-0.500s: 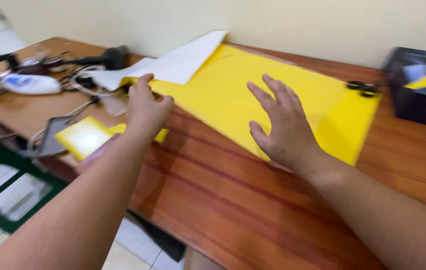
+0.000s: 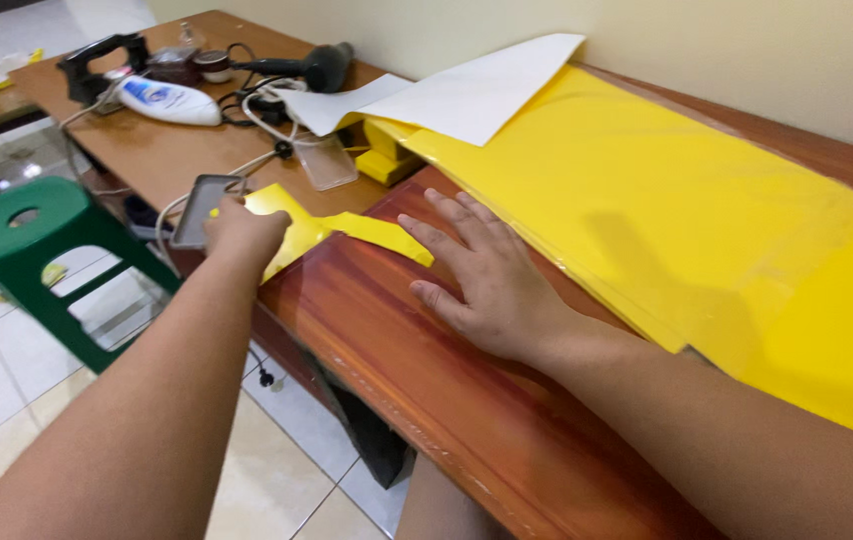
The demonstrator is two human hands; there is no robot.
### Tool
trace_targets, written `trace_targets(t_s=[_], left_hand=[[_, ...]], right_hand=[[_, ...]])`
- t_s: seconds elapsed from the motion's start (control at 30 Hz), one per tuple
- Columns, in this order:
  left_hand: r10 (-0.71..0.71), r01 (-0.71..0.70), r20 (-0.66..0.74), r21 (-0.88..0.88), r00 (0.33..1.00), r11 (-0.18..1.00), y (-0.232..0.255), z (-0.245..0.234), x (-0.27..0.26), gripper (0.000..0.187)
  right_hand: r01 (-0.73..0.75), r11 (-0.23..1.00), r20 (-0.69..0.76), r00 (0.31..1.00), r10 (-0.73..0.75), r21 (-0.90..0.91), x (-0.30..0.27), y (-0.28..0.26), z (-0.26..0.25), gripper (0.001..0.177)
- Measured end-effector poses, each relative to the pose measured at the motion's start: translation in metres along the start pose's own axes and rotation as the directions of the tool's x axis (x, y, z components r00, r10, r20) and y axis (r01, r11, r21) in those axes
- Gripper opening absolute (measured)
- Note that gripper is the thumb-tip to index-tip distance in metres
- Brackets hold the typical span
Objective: The person wraps a rectangular box in yellow paper, folds the edges, and secures them with clear tape using a red tape dispenser. They then place the wrapped box aside and begin cutting a white sheet of paper with scissors.
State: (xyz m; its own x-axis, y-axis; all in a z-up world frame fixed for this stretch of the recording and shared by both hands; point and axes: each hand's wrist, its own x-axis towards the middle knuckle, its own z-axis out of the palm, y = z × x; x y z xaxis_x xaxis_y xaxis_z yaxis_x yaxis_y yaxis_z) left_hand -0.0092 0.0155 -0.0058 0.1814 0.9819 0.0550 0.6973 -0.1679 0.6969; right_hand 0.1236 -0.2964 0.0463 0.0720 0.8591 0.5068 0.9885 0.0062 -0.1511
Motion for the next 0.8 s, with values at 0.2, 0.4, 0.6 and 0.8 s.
trace_targets(t_s=[0.2,0.4,0.6,0.8], left_hand=[[-0.194,0.195,0.116,-0.002,0.974,0.981,-0.016,0.005,0.006,0.104],[-0.288,0.367,0.419,-0.121,0.861,0.922,-0.027,0.034,0.017,0.122],[-0.317,0.570,0.641,-0.232,0.699,0.788,-0.030,0.042,0.019,0.091],[-0.189,0.342,0.420,-0.325,0.887,0.882,-0.026,0.027,0.008,0.090]], right_hand=[[-0.008,1.000,-0.031,0.999,0.009,0.008,0.030,-0.013,0.031,0.061],[-0.098,0.990,0.036,0.994,0.102,-0.105,0.037,-0.018,0.036,0.068],[-0.152,0.980,0.141,0.975,0.170,-0.130,0.041,-0.018,0.035,0.072],[-0.162,0.978,0.132,0.975,0.179,-0.131,0.041,-0.019,0.034,0.072]])
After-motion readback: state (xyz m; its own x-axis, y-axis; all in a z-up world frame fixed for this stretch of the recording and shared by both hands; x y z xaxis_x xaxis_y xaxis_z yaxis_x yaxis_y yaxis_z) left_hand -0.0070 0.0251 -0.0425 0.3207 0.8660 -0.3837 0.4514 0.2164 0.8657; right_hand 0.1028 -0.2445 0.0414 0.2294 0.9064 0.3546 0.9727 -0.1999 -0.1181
